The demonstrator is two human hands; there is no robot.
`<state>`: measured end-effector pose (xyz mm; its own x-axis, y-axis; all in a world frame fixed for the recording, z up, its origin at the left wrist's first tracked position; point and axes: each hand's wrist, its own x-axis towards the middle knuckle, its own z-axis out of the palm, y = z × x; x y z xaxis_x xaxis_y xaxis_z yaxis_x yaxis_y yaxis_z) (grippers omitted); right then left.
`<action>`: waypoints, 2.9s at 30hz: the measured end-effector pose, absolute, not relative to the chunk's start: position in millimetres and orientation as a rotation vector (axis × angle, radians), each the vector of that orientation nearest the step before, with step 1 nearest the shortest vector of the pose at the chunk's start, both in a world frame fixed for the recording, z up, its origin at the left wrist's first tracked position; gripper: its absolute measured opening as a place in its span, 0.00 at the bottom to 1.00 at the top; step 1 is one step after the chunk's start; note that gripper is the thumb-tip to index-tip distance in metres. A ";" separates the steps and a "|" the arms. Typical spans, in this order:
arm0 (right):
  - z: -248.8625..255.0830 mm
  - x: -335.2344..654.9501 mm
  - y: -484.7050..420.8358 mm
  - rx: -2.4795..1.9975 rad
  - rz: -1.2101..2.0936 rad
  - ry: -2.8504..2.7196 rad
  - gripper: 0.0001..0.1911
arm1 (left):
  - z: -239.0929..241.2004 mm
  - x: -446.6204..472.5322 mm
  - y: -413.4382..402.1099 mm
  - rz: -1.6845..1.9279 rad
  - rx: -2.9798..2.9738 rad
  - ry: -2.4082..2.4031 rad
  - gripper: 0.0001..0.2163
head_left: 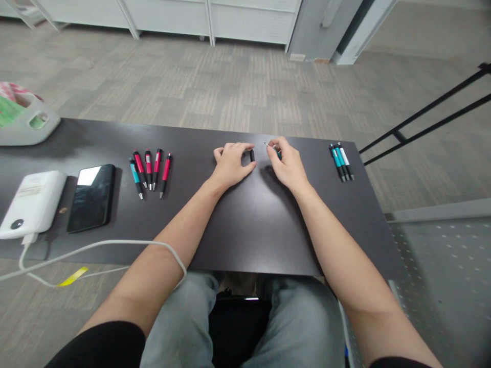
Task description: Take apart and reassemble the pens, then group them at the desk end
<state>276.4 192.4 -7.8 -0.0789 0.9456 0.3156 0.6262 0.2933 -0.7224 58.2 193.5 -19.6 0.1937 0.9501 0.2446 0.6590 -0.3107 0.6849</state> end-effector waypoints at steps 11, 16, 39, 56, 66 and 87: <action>-7.3 276.2 192.2 -1.268 0.552 -1.855 0.18 | 1.7 64.8 191.2 1.243 1.680 1.315 0.11; -3.2 273.4 189.0 -1.234 0.578 -1.871 0.20 | 1.4 66.2 197.5 1.358 1.434 1.095 0.08; 0.3 278.0 197.2 -1.409 0.522 -1.674 0.26 | -7.1 76.0 189.0 1.052 1.987 1.369 0.07; 0.6 275.6 195.4 -1.416 0.502 -1.731 0.27 | -6.1 77.2 188.0 0.863 2.170 1.537 0.14; 1.4 271.4 190.7 -1.361 0.582 -1.832 0.24 | -17.3 76.3 201.1 1.352 1.840 1.304 0.08; -0.6 275.6 192.5 -1.347 0.496 -1.860 0.16 | -6.6 71.3 220.1 1.692 1.152 1.173 0.21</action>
